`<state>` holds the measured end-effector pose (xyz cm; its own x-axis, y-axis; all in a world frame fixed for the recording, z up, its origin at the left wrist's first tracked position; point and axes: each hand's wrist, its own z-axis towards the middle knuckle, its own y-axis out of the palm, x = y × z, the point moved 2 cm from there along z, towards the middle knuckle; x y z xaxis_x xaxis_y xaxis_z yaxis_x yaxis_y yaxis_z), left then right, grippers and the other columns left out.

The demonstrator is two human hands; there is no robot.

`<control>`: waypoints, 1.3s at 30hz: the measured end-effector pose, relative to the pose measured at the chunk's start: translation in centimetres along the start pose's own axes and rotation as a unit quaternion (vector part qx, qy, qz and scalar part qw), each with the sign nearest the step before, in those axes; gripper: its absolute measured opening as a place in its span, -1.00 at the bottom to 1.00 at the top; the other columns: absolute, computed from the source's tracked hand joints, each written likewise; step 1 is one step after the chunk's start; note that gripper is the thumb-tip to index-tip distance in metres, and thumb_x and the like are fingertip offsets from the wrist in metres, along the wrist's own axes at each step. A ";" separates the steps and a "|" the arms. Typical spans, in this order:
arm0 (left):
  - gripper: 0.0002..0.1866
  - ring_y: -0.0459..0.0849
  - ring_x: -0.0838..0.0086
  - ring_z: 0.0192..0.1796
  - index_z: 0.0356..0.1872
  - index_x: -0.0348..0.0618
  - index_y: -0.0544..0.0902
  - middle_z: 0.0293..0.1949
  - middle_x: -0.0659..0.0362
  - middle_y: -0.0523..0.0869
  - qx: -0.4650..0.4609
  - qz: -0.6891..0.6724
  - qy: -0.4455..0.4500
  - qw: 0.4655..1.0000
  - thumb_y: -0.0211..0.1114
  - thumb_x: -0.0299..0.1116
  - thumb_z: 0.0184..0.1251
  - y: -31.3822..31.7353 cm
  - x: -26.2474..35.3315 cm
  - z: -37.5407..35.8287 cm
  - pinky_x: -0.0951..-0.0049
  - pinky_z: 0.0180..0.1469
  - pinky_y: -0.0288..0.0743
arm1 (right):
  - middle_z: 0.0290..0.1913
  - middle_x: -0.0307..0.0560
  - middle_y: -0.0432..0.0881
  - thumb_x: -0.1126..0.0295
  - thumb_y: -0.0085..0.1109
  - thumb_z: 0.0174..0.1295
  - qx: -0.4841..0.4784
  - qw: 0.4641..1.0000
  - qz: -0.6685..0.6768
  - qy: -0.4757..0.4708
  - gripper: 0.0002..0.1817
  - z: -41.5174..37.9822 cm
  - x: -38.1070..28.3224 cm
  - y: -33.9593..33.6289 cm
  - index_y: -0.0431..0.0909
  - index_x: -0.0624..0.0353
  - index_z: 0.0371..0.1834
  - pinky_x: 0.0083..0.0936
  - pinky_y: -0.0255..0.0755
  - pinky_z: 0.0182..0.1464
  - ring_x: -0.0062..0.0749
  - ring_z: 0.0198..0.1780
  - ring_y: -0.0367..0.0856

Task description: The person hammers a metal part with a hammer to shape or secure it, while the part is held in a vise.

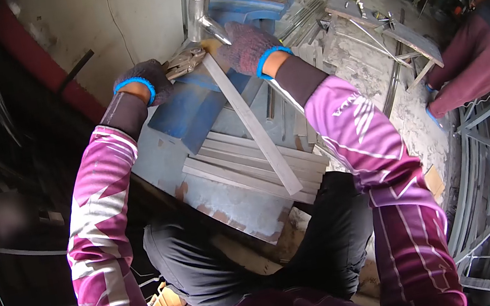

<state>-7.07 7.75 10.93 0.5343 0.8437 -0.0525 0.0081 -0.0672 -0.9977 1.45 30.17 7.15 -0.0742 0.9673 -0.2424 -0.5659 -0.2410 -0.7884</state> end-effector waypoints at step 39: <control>-0.58 0.70 -0.11 0.10 0.07 -0.13 0.66 0.00 -0.21 0.74 0.071 -0.052 -0.021 0.996 0.23 -0.15 0.27 5.9 0.0 -1.6 0.00 0.17 0.58 | -0.33 -0.05 0.71 0.48 0.42 0.01 0.092 0.849 0.275 0.442 -0.60 -17.0 21.3 7.9 0.60 0.31 -0.05 -0.32 0.54 -0.26 -0.35 -0.34 0.65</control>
<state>-5.66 6.52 5.14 0.5009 0.8639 0.0521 -0.0601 0.0947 -0.9937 9.39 47.55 -13.88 0.2300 0.2554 -0.9391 -0.7706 -0.5415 -0.3360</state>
